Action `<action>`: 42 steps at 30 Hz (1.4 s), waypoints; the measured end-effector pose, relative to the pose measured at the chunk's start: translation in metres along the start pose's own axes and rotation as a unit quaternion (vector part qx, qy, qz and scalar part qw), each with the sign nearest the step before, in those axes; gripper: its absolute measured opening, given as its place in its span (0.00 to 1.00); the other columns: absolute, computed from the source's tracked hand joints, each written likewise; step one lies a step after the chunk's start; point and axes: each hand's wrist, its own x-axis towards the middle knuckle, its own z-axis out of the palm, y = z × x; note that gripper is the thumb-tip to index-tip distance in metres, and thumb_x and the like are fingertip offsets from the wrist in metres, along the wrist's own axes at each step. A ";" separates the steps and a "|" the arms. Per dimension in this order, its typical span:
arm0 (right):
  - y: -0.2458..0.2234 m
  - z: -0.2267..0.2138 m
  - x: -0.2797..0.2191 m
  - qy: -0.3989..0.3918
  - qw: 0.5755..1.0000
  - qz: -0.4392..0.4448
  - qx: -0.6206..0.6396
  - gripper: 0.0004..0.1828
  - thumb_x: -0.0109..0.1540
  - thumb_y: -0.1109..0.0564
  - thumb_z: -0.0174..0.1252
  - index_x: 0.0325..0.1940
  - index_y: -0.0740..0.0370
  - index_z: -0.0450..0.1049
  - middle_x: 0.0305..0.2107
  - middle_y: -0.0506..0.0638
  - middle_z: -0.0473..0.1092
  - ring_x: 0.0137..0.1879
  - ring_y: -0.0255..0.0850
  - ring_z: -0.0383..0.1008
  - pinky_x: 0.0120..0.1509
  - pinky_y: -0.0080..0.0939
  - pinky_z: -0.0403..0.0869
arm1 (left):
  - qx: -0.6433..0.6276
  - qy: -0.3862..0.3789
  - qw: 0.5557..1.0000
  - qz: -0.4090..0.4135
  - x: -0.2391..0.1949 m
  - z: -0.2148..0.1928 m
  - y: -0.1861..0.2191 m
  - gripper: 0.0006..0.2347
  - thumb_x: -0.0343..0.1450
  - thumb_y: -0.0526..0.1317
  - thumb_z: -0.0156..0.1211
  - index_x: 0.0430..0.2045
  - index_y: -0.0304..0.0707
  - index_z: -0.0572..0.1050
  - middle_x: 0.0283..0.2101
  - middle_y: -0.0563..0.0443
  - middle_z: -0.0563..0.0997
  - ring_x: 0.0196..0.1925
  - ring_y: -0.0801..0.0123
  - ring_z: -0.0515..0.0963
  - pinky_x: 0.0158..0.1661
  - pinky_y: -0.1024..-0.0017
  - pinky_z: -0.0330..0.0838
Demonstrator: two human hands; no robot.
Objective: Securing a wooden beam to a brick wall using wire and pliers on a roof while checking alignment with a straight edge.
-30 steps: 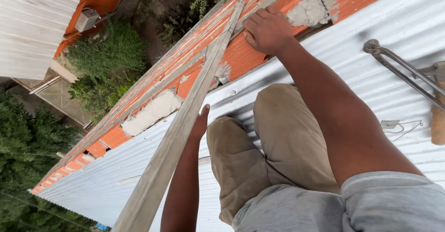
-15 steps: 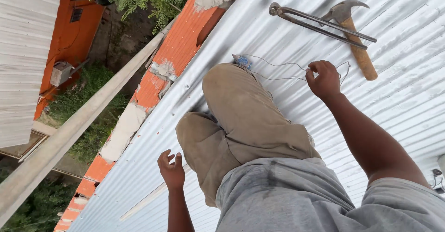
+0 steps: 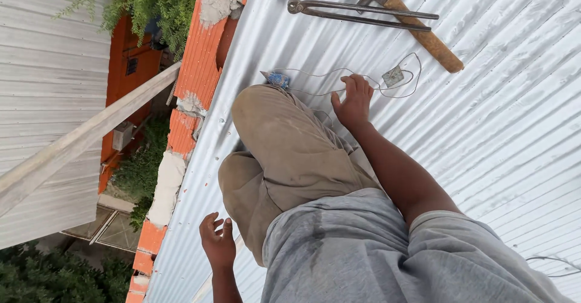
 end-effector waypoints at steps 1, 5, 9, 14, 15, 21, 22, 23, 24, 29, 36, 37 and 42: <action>0.016 -0.012 0.007 0.052 0.994 0.101 0.003 0.23 0.58 0.53 0.67 0.55 0.58 0.70 0.52 0.53 0.65 0.58 0.53 0.66 0.62 0.56 0.61 | -0.007 0.012 1.000 -0.018 -0.002 -0.002 0.002 0.22 0.71 0.50 0.59 0.56 0.35 0.72 0.60 0.46 0.72 0.53 0.60 0.79 0.49 0.60 0.76; 0.087 -0.049 0.002 0.070 0.933 0.354 -0.018 0.36 0.54 0.41 0.75 0.54 0.61 0.65 0.51 0.58 0.63 0.58 0.60 0.64 0.64 0.61 0.63 | -0.012 0.019 0.996 -0.081 0.000 -0.009 0.014 0.19 0.72 0.44 0.58 0.56 0.36 0.73 0.61 0.49 0.73 0.54 0.65 0.79 0.51 0.62 0.74; 0.103 -0.068 0.015 0.013 0.955 0.296 -0.001 0.46 0.54 0.40 0.77 0.63 0.64 0.60 0.55 0.61 0.59 0.58 0.63 0.67 0.60 0.64 0.68 | -0.041 0.049 0.996 -0.054 0.018 0.005 0.034 0.19 0.73 0.44 0.59 0.56 0.34 0.73 0.60 0.48 0.72 0.53 0.63 0.79 0.50 0.62 0.75; 0.123 -0.075 0.027 -0.027 0.965 0.249 0.080 0.17 0.72 0.49 0.67 0.36 0.57 0.69 0.27 0.47 0.63 0.34 0.53 0.74 0.40 0.54 0.68 | -0.078 0.027 0.996 0.024 0.016 0.013 0.085 0.16 0.74 0.39 0.62 0.53 0.28 0.73 0.60 0.37 0.70 0.57 0.43 0.79 0.55 0.55 0.75; 0.092 -0.087 0.038 -0.032 0.971 0.222 0.087 0.17 0.72 0.49 0.67 0.36 0.57 0.69 0.27 0.47 0.63 0.34 0.53 0.74 0.40 0.54 0.68 | -0.091 0.053 0.994 0.018 0.015 0.015 0.100 0.16 0.74 0.39 0.62 0.53 0.28 0.73 0.60 0.37 0.70 0.57 0.43 0.79 0.55 0.55 0.75; -0.081 -0.156 0.055 -0.122 0.806 0.046 0.577 0.15 0.73 0.57 0.58 0.36 0.57 0.62 0.27 0.51 0.71 0.34 0.33 0.77 0.37 0.31 0.72 | -0.217 -0.036 0.950 0.223 -0.008 0.037 0.214 0.17 0.76 0.45 0.61 0.56 0.36 0.74 0.46 0.42 0.77 0.55 0.50 0.79 0.54 0.55 0.76; -0.138 -0.184 0.054 -0.138 0.786 -0.010 0.602 0.15 0.71 0.54 0.60 0.37 0.59 0.62 0.29 0.58 0.72 0.34 0.38 0.78 0.34 0.33 0.74 | -0.248 -0.063 0.922 0.290 -0.015 0.041 0.233 0.17 0.77 0.43 0.61 0.58 0.35 0.72 0.53 0.38 0.75 0.59 0.46 0.77 0.56 0.48 0.74; -0.195 -0.216 0.047 -0.153 0.763 -0.067 0.624 0.17 0.68 0.51 0.62 0.38 0.61 0.62 0.30 0.64 0.73 0.33 0.43 0.79 0.31 0.35 0.76 | -0.274 -0.089 0.887 0.359 -0.019 0.043 0.254 0.18 0.77 0.42 0.60 0.61 0.34 0.70 0.59 0.35 0.73 0.62 0.42 0.75 0.59 0.42 0.72; -0.220 -0.232 0.055 -0.163 0.763 -0.086 0.619 0.17 0.68 0.51 0.62 0.38 0.61 0.62 0.30 0.64 0.73 0.33 0.43 0.79 0.31 0.35 0.76 | -0.285 -0.071 0.884 0.364 -0.018 0.045 0.262 0.18 0.77 0.42 0.60 0.61 0.34 0.70 0.59 0.35 0.73 0.62 0.42 0.75 0.59 0.42 0.72; -0.305 -0.271 0.085 -0.174 0.869 -0.193 0.421 0.09 0.73 0.63 0.59 0.55 0.71 0.70 0.30 0.61 0.73 0.34 0.38 0.74 0.37 0.35 0.74 | -0.377 -0.012 0.824 0.422 0.003 0.063 0.286 0.23 0.79 0.44 0.57 0.71 0.50 0.63 0.69 0.47 0.70 0.75 0.46 0.66 0.71 0.43 0.61; -0.418 -0.321 0.056 -0.230 0.789 -0.055 0.567 0.18 0.63 0.44 0.70 0.42 0.46 0.66 0.42 0.53 0.74 0.30 0.32 0.66 0.27 0.27 0.66 | -0.427 0.068 0.766 0.475 -0.006 -0.053 0.273 0.17 0.81 0.52 0.42 0.46 0.40 0.75 0.45 0.51 0.82 0.48 0.64 0.82 0.50 0.66 0.73; -0.424 -0.323 0.050 -0.221 0.771 -0.086 0.590 0.18 0.63 0.48 0.71 0.47 0.47 0.67 0.47 0.59 0.74 0.32 0.37 0.70 0.32 0.30 0.71 | -0.475 0.021 0.743 0.472 -0.011 -0.066 0.268 0.17 0.80 0.52 0.47 0.57 0.44 0.68 0.47 0.50 0.81 0.52 0.65 0.80 0.56 0.65 0.73; -0.451 -0.311 0.034 -0.055 0.832 -0.304 0.461 0.16 0.64 0.54 0.72 0.39 0.61 0.70 0.30 0.50 0.72 0.36 0.33 0.72 0.45 0.34 0.69 | -0.553 -0.064 0.631 0.541 -0.030 -0.123 0.262 0.33 0.81 0.55 0.52 0.79 0.53 0.44 0.44 0.54 0.71 0.41 0.71 0.71 0.49 0.70 0.70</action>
